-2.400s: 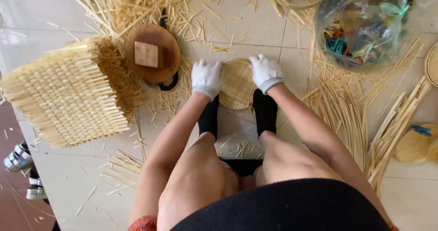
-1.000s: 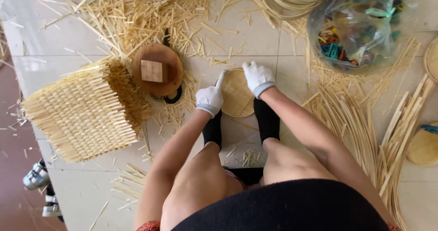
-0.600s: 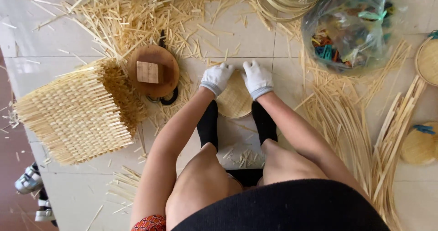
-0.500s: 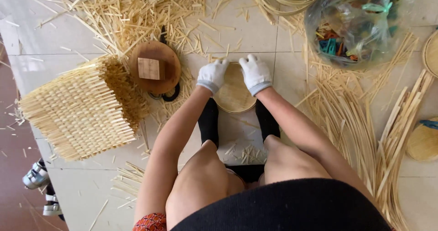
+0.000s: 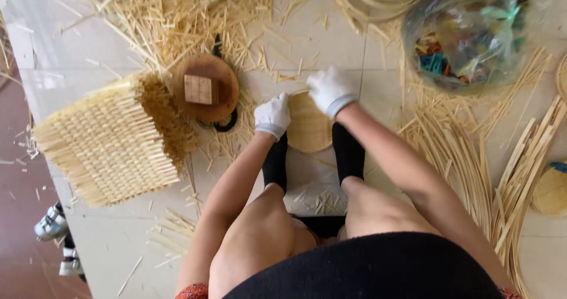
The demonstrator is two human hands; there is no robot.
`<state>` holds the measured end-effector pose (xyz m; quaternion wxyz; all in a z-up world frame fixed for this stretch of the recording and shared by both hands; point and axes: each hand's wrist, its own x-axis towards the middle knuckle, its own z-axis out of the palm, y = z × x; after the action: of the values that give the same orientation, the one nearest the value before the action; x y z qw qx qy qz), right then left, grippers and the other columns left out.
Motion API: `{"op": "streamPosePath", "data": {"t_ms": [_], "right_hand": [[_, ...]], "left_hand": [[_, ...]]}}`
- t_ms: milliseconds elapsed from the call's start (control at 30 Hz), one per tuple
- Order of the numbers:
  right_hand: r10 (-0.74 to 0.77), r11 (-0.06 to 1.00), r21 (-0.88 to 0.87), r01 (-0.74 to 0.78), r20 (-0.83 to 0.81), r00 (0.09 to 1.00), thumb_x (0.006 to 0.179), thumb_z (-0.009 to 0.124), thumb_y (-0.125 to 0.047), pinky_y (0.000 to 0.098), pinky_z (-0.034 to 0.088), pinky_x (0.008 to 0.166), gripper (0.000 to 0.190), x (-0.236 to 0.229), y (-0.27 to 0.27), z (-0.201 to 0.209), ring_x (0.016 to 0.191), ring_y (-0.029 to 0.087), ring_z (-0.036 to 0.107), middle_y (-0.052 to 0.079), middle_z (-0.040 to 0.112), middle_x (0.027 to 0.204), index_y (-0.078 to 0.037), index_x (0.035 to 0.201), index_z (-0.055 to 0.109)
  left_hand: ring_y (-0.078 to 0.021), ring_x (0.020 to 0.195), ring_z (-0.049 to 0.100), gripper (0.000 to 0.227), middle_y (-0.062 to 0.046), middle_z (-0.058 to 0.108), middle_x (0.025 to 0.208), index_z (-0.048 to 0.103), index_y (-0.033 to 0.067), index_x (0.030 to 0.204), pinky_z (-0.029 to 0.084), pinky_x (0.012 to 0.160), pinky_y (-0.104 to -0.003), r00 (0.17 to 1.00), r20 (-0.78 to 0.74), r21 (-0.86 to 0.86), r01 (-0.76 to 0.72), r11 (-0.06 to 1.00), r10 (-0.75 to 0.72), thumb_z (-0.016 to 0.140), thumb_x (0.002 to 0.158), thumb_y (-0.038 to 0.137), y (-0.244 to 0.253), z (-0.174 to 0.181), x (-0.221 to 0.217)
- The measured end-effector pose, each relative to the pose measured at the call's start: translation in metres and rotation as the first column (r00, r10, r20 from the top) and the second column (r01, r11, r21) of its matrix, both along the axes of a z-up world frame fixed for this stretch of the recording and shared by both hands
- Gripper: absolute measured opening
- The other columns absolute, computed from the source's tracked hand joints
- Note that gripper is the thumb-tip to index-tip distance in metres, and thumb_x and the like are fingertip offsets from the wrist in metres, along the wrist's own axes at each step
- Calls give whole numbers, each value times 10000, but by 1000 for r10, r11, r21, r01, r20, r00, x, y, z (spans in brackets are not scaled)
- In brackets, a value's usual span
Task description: The recorder is weaving and assembling circular bamboo trays using bamboo strips and a wooden form.
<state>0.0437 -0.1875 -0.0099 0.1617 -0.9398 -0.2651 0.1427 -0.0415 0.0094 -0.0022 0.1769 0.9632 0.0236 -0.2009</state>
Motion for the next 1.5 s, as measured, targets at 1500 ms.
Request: {"op": "streamPosePath", "data": {"t_ms": [1500], "right_hand": [[40, 975, -219, 32, 314, 949, 894, 659, -251, 650, 356, 991, 342, -38, -2, 33, 1193, 275, 550, -13, 660, 1268, -247, 1229, 729]], "left_hand": [[-323, 924, 743, 275, -127, 767, 989, 782, 178, 1025, 577, 732, -468, 952, -235, 153, 233, 960, -194, 558, 940, 313, -3, -5, 41]]}}
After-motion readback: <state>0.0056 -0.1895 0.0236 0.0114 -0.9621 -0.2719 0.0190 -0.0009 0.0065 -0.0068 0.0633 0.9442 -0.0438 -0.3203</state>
